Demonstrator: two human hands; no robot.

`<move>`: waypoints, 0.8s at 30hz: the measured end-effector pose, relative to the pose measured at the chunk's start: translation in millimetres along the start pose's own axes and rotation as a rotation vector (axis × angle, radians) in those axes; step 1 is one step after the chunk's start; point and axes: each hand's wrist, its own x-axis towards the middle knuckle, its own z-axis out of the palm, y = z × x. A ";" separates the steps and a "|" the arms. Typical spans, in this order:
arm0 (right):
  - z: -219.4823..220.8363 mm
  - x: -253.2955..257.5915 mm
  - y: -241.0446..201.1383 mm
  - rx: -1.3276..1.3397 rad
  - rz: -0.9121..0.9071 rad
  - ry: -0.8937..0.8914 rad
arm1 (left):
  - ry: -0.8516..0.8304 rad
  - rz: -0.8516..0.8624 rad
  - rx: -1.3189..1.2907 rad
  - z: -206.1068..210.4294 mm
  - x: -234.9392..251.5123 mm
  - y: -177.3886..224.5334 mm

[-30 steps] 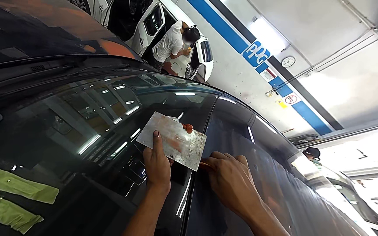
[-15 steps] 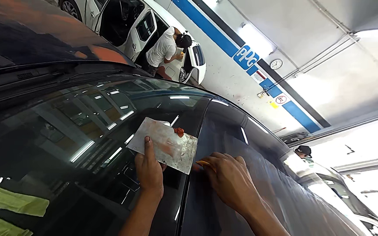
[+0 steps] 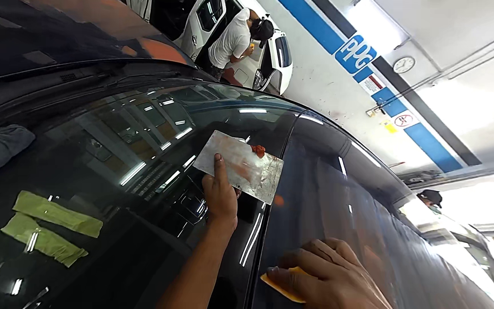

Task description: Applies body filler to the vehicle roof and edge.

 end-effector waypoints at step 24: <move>15.4 28.5 43.2 -0.080 -0.329 -0.038 | -0.039 -0.007 -0.018 0.0 2.3 4.3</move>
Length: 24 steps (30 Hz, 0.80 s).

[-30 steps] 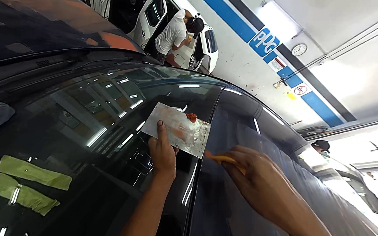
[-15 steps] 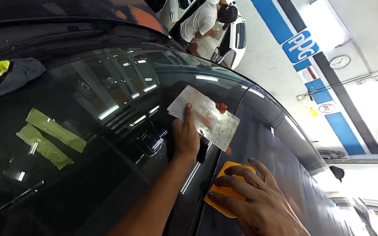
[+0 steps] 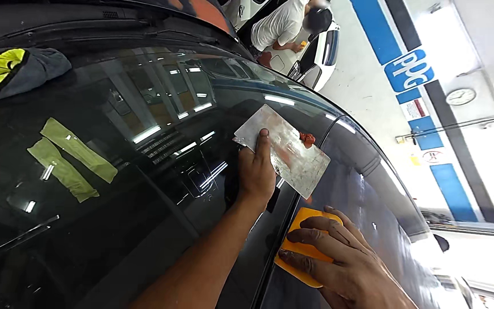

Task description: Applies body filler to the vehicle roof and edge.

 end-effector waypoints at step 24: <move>-6.1 -3.9 -51.6 -0.140 0.239 -0.104 | -0.002 -0.009 0.014 -1.8 1.3 -0.2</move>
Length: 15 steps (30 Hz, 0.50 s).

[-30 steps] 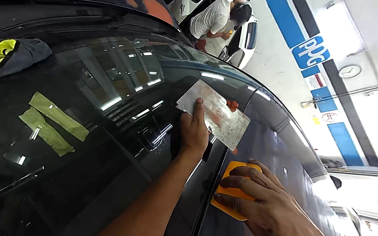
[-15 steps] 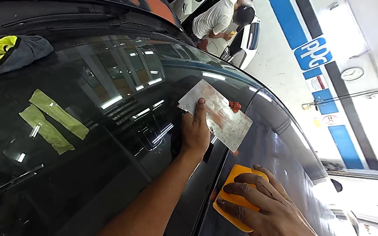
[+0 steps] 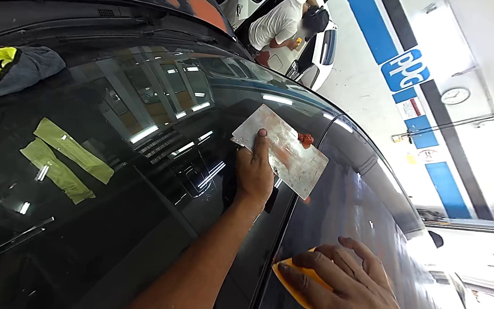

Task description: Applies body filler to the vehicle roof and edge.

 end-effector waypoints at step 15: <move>-26.6 53.9 49.3 0.731 0.348 -0.323 | 0.016 -0.024 0.012 1.2 0.1 -0.8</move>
